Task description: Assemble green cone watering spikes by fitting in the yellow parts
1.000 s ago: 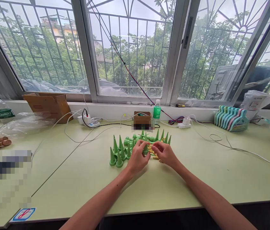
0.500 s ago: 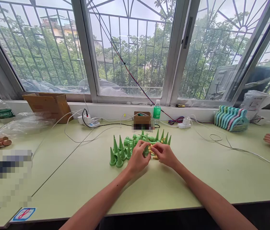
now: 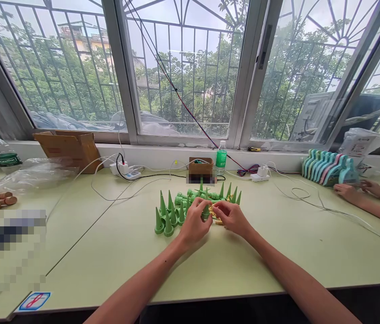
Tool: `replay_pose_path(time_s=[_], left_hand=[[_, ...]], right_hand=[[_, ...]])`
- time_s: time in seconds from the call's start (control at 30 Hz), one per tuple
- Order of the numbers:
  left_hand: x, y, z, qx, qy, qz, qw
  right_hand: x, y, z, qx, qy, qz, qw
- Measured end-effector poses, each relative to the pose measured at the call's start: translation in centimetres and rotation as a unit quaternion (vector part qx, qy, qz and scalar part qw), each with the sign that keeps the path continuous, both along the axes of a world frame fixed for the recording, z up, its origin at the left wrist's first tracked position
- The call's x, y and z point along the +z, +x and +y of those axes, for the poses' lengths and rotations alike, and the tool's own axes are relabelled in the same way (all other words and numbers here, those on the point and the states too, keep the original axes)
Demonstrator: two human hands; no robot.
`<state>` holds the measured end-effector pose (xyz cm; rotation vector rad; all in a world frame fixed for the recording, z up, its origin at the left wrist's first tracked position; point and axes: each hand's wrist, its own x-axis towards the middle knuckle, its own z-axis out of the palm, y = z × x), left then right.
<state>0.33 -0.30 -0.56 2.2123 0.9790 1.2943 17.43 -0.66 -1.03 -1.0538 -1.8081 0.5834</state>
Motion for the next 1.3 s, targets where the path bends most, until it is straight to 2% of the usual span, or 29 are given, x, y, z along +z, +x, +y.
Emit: replay_pose_path(time_s=[0.2, 0.57, 0.9, 1.1, 1.3], left_hand=[[0.05, 0.01, -0.02, 0.005, 0.005, 0.000, 1.000], [-0.01, -0.07, 0.04, 0.005, 0.009, 0.011, 1.000], [0.08, -0.04, -0.14, -0.018, 0.008, 0.005, 1.000], [0.19, 0.00, -0.24, -0.025, 0.001, 0.006, 1.000], [0.18, -0.10, -0.14, 0.001, 0.007, 0.008, 1.000]], right_hand=[[-0.04, -0.04, -0.03, 0.020, -0.012, 0.009, 1.000], [-0.14, -0.04, 0.17, 0.016, -0.003, 0.011, 1.000], [-0.41, 0.03, 0.43, -0.006, 0.021, -0.028, 0.999], [-0.39, -0.06, 0.52, -0.008, -0.005, -0.022, 1.000], [0.01, -0.01, 0.13, -0.010, -0.009, -0.005, 1.000]])
